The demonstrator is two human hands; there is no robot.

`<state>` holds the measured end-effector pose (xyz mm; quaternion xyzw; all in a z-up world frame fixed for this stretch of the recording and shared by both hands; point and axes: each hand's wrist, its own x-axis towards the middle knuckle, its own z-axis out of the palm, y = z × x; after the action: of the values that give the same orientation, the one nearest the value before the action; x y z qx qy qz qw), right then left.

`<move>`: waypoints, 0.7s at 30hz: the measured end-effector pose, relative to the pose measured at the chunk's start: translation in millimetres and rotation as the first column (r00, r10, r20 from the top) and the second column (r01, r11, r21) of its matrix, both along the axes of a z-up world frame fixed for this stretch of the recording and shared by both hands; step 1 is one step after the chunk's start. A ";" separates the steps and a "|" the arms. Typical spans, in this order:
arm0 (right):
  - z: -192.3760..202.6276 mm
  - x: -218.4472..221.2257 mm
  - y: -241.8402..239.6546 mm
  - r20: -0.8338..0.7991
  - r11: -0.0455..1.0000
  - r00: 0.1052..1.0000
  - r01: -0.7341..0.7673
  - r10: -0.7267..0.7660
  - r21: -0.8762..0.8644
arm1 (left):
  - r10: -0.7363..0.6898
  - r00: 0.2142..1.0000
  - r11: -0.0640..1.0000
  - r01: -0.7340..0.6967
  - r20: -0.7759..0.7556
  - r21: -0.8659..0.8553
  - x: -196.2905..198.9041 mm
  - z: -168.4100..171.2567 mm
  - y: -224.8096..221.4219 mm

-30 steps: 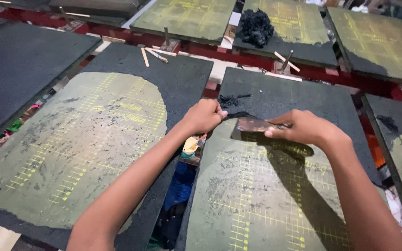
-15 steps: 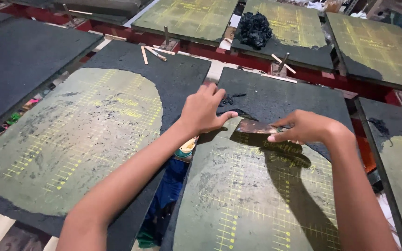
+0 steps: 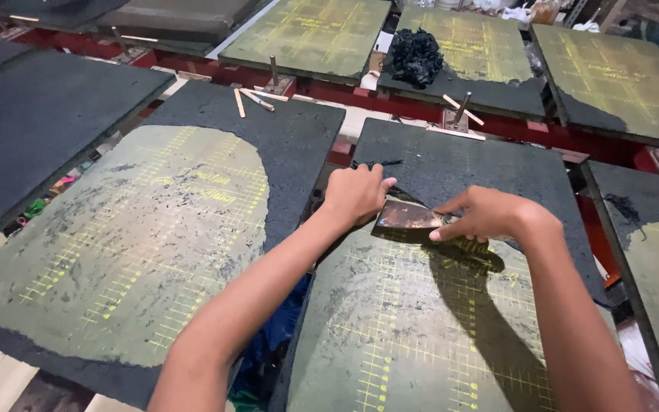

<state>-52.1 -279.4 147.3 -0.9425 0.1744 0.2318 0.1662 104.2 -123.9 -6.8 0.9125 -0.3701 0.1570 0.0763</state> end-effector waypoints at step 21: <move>-14.9 5.5 -10.0 0.055 0.993 0.995 -0.081 0.086 -0.090 | -0.152 0.923 0.983 0.105 -0.354 -0.148 35.8 19.8 2.4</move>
<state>-46.6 -289.4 132.4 -0.9618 0.1397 0.2028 0.1199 140.1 -121.5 13.0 0.8928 -0.3979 0.0031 0.2113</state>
